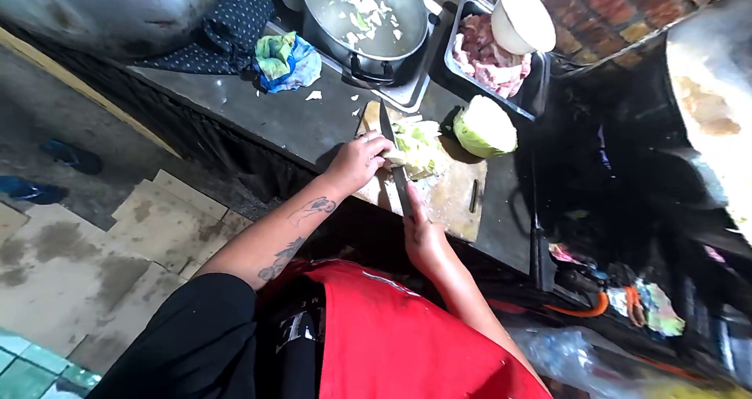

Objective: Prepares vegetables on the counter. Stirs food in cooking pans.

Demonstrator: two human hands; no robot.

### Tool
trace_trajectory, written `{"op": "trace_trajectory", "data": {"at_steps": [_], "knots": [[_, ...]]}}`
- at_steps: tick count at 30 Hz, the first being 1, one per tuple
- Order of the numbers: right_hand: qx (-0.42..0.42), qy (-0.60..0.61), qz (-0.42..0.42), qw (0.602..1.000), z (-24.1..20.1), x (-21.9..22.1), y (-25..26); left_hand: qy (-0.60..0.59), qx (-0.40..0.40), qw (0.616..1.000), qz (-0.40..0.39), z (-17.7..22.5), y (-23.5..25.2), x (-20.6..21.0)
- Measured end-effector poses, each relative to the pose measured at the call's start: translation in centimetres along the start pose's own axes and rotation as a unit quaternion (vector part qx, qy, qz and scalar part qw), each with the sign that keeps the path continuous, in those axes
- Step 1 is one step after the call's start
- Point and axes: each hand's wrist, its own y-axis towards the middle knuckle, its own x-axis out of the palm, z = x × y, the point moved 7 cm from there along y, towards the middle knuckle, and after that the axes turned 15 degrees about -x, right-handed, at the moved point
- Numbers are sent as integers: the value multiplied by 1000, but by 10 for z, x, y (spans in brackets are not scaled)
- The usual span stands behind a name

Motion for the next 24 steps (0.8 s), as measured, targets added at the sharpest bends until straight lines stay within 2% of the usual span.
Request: {"op": "trace_trajectory", "data": {"at_steps": [6, 11, 14, 18, 24], "knots": [[33, 34, -15, 999, 9, 15, 4, 7, -3, 1000, -11, 0, 1, 2], [21, 49, -9, 999, 7, -16, -6, -19, -51, 997, -45, -5, 1, 1], [15, 28, 37, 999, -1, -50, -29, -17, -72, 996, -49, -8, 0, 1], [24, 37, 98, 994, 6, -81, -60, 31, -38, 998, -32, 3, 4, 1], [39, 81, 146, 985, 28, -77, -89, 122, -10, 992, -26, 10, 10, -7]]}}
